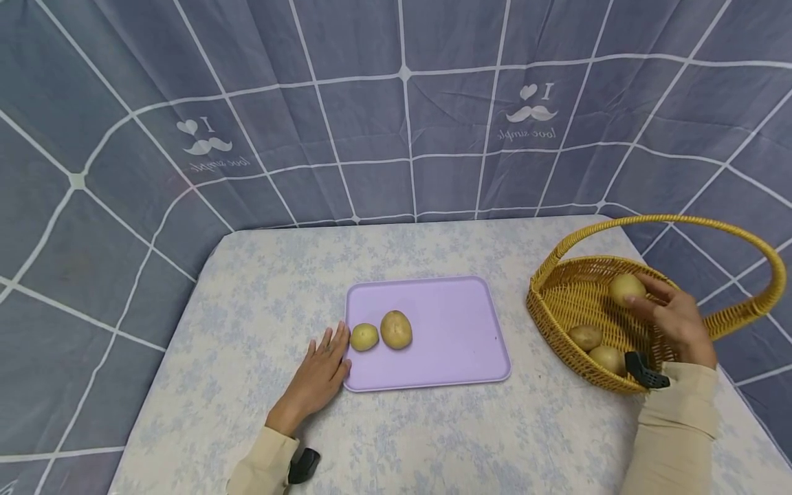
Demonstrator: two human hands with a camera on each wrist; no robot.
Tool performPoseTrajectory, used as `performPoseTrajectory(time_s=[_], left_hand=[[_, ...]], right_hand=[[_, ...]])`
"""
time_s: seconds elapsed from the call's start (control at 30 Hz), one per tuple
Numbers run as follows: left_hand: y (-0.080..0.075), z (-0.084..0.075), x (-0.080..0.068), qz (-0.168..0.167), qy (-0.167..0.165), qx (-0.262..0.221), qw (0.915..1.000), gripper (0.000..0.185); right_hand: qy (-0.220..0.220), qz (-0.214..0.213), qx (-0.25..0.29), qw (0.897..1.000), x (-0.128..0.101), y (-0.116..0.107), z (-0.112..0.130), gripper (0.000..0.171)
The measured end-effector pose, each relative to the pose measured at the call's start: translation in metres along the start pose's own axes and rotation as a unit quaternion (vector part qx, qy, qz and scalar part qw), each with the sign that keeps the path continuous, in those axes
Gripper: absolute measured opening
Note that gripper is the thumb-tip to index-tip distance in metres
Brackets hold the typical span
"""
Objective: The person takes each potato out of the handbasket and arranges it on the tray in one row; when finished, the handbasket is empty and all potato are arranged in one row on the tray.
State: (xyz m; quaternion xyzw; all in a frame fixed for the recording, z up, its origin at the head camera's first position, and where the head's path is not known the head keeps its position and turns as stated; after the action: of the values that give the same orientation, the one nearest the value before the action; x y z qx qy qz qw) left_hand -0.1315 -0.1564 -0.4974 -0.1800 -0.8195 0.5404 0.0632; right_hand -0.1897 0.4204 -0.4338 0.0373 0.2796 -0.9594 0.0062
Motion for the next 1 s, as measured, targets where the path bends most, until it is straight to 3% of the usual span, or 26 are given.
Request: performPoseTrajectory(time_s=[0.3, 0.4, 0.57, 0.73, 0.8, 1.0], left_hand=[[0.000, 0.001, 0.000, 0.001, 0.002, 0.003, 1.0000, 0.056], [-0.001, 0.002, 0.000, 0.001, 0.003, 0.006, 1.0000, 0.056], [-0.001, 0.003, 0.001, 0.002, 0.003, 0.007, 1.0000, 0.057], [-0.001, 0.002, 0.001, 0.002, 0.005, 0.003, 1.0000, 0.056], [-0.002, 0.001, 0.001, 0.004, 0.005, 0.002, 1.0000, 0.056], [-0.002, 0.000, 0.000, 0.003, 0.005, 0.006, 1.0000, 0.056]], right_hand=[[-0.011, -0.019, 0.028, 0.999, -0.013, 0.001, 0.027, 0.061], [-0.031, -0.020, 0.082, 0.996, -0.017, 0.005, 0.042, 0.060], [-0.090, -0.012, 0.196, 0.976, -0.024, 0.014, 0.073, 0.059], [-0.134, 0.004, 0.259, 0.956, -0.030, 0.027, 0.099, 0.056], [-0.150, 0.014, 0.261, 0.953, -0.031, 0.034, 0.107, 0.056], [-0.187, 0.043, 0.217, 0.957, -0.025, 0.063, 0.127, 0.054]])
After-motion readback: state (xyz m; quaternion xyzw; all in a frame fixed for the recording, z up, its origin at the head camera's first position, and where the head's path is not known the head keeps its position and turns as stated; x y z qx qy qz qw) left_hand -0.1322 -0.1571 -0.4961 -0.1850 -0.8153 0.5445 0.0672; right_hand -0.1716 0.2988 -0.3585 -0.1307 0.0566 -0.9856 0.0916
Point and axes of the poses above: each hand's wrist, its own x-axis towards the middle knuckle, its own y-axis out of the palm, z = x × y, the point moved 5 cm from there along x, towards the middle knuckle, and after that the axes turned 8 degrees about z, right-handed, at the moved point
